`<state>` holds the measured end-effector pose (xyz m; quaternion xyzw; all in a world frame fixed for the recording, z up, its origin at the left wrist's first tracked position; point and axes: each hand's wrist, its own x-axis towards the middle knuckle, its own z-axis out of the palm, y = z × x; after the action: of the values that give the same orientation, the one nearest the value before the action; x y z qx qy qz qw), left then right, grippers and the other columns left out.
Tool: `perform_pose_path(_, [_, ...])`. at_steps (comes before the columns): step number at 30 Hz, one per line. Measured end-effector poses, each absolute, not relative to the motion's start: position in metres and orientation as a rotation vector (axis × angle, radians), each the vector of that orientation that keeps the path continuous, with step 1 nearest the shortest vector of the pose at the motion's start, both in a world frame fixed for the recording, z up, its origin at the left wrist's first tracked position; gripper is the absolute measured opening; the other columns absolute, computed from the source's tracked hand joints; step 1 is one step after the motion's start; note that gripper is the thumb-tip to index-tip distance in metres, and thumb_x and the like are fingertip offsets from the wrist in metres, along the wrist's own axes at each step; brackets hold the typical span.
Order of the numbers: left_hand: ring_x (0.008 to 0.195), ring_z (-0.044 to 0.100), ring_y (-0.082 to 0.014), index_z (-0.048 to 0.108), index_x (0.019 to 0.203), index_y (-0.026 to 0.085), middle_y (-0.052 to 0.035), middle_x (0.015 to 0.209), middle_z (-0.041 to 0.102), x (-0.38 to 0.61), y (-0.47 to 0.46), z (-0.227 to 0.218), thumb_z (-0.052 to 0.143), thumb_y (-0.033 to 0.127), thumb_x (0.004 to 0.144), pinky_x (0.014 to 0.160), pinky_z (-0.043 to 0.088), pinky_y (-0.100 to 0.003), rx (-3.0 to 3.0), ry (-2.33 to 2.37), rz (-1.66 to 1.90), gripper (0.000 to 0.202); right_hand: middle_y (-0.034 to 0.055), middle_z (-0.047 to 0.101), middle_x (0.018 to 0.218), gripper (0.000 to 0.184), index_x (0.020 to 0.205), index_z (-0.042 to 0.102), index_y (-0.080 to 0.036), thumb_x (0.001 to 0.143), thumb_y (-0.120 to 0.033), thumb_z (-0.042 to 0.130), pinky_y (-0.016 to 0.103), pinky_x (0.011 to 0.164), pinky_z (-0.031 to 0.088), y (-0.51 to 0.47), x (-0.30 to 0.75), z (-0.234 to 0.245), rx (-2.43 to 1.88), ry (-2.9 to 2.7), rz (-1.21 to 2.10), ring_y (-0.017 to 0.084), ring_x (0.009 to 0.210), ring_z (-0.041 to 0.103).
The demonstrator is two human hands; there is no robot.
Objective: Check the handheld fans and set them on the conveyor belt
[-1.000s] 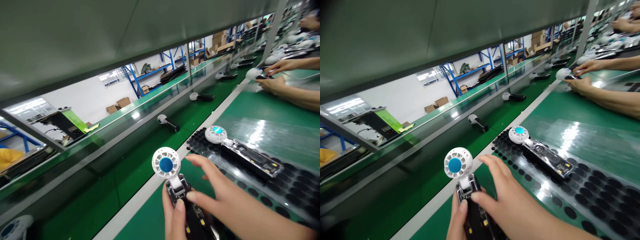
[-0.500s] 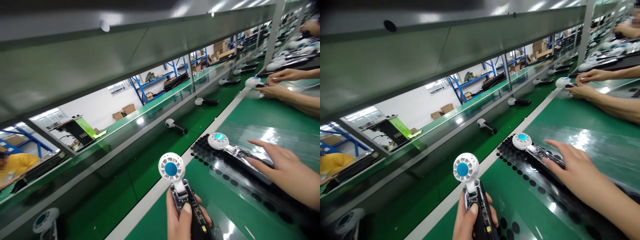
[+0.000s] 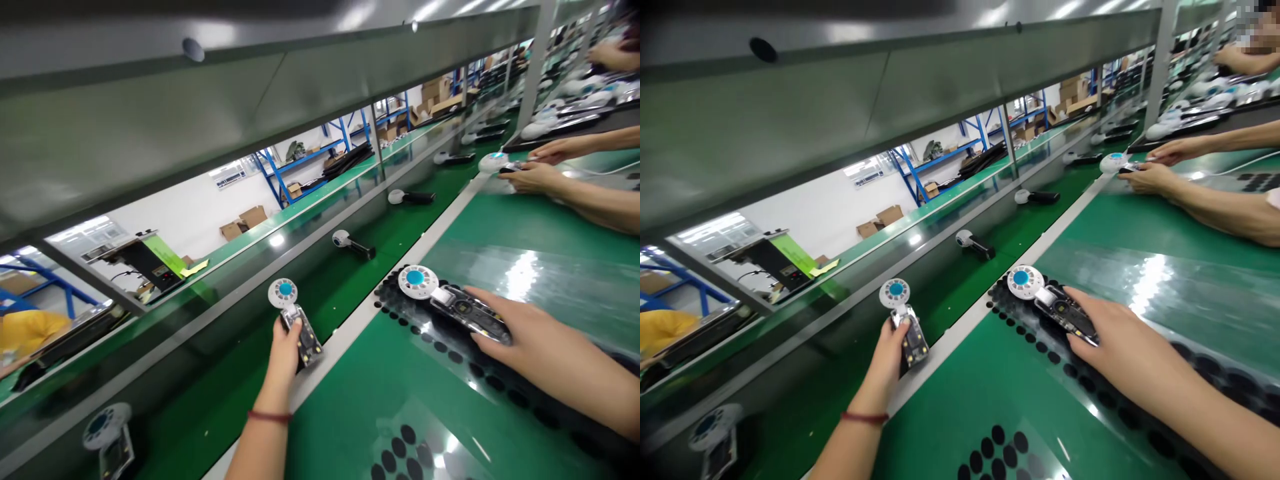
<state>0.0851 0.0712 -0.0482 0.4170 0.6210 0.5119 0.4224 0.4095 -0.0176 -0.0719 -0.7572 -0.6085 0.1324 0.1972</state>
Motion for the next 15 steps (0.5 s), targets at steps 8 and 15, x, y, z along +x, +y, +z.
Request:
perform_pose_path(8, [0.113,0.05,-0.0264,0.047,0.123,0.018,-0.0121,0.12,0.057,0.146,0.023,-0.042,0.042,0.056,0.078,0.094,0.039,-0.04,1.25,1.206,1.229,0.059,0.0083,0.038,0.137,0.058,0.133,0.023,-0.026,0.081,-0.042,0.043,0.038,0.093,0.043,-0.056,0.328,-0.061,-1.614,-1.684,0.695,0.026,0.121,0.041])
perform_pose_path(15, [0.05,0.059,-0.0182,0.061,0.064,0.01,-0.0074,0.051,0.06,0.155,-0.041,-0.04,0.042,0.071,0.068,0.064,0.049,-0.035,0.276,1.138,1.145,0.064,0.004,0.057,0.111,0.027,0.111,0.053,-0.025,0.088,-0.025,0.041,0.033,0.091,0.043,-0.06,0.323,-0.054,-1.312,-2.108,1.008,0.019,0.104,0.053])
